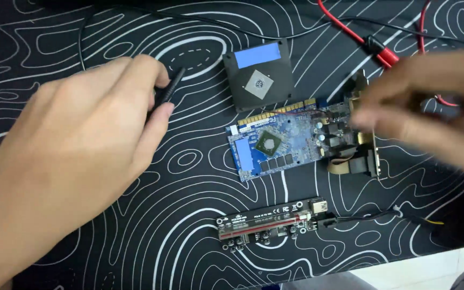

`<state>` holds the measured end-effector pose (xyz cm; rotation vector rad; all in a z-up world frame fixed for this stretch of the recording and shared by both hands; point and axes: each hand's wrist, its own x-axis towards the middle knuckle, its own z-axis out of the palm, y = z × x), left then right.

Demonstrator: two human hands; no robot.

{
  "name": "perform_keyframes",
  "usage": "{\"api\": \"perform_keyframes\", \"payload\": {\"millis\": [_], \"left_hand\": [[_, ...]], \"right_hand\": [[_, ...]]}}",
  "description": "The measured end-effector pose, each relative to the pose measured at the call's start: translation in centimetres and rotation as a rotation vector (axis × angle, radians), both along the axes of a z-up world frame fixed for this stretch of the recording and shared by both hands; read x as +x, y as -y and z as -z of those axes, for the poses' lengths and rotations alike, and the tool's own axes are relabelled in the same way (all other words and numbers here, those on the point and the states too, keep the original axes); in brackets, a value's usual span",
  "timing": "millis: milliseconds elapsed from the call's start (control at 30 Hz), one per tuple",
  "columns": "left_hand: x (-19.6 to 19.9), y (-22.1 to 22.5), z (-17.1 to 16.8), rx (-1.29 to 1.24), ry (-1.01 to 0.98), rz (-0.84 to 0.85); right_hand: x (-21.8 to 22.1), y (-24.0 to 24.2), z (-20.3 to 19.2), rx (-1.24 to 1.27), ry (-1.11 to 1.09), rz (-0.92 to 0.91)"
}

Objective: Disassembling a graphics card and testing its components using a multimeter

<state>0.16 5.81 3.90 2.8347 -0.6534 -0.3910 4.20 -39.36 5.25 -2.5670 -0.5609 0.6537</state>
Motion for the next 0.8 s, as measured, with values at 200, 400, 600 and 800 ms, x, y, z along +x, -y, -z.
{"api": "perform_keyframes", "payload": {"millis": [200, 400, 600, 800], "left_hand": [[2.1, 1.1, -1.1, -0.082, -0.394, -0.293], [3.0, 1.4, -0.5, -0.784, -0.62, -0.249], [2.2, 1.8, 0.8, -1.077, -0.725, -0.188], [1.8, 2.3, 1.6, -1.138, -0.714, -0.041]], "right_hand": [[0.4, -1.6, 5.7, -0.077, 0.114, 0.105], [1.5, 0.9, 8.8, -0.168, 0.12, 0.086], [6.5, 22.9, 31.1, -0.045, -0.292, 0.742], [12.9, 26.2, 29.2, 0.645, -0.531, 0.136]]}}
